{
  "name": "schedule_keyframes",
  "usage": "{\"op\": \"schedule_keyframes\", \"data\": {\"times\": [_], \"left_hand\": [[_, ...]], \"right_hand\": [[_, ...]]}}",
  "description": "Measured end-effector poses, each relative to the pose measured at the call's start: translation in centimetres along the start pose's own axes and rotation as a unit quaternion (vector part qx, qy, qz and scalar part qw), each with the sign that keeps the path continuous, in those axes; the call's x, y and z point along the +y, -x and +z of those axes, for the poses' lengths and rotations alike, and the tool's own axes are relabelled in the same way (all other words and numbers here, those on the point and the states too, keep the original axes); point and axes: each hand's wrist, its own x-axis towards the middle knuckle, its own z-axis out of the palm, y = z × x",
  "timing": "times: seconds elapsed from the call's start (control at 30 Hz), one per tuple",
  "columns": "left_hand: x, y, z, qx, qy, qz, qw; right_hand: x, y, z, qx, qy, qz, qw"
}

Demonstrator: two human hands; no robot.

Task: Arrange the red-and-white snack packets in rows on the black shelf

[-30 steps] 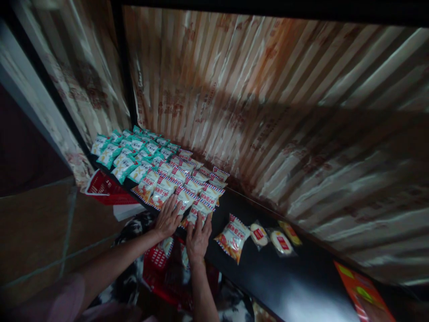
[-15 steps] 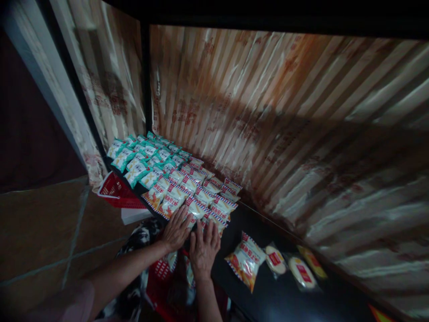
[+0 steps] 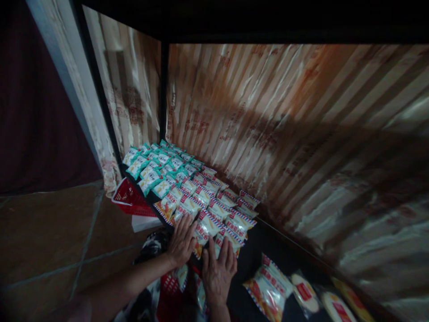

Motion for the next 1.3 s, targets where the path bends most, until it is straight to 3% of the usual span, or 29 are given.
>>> {"op": "schedule_keyframes", "data": {"times": [0.2,0.53,0.8,1.03,1.3], "left_hand": [[-2.4,-0.2,-1.2,0.016,-0.032,-0.058,0.998],[-3.2,-0.4,0.2,0.013,-0.036,-0.082,0.996],[-4.2,-0.6,-2.4,0.017,-0.047,-0.121,0.991],[-7.4,-0.2,-2.4,0.052,-0.067,-0.212,0.974],[-8.0,-0.2,-1.6,0.002,-0.074,-0.216,0.974]], "right_hand": [[0.1,0.0,0.1,-0.005,0.048,-0.016,0.999],[0.0,0.1,-0.1,-0.006,0.098,-0.033,0.995],[-0.1,-0.5,-0.7,0.044,0.091,-0.062,0.993],[-4.5,-4.9,-1.4,0.016,0.016,-0.134,0.991],[-10.8,-10.0,2.6,-0.028,-0.033,-0.179,0.983]]}}
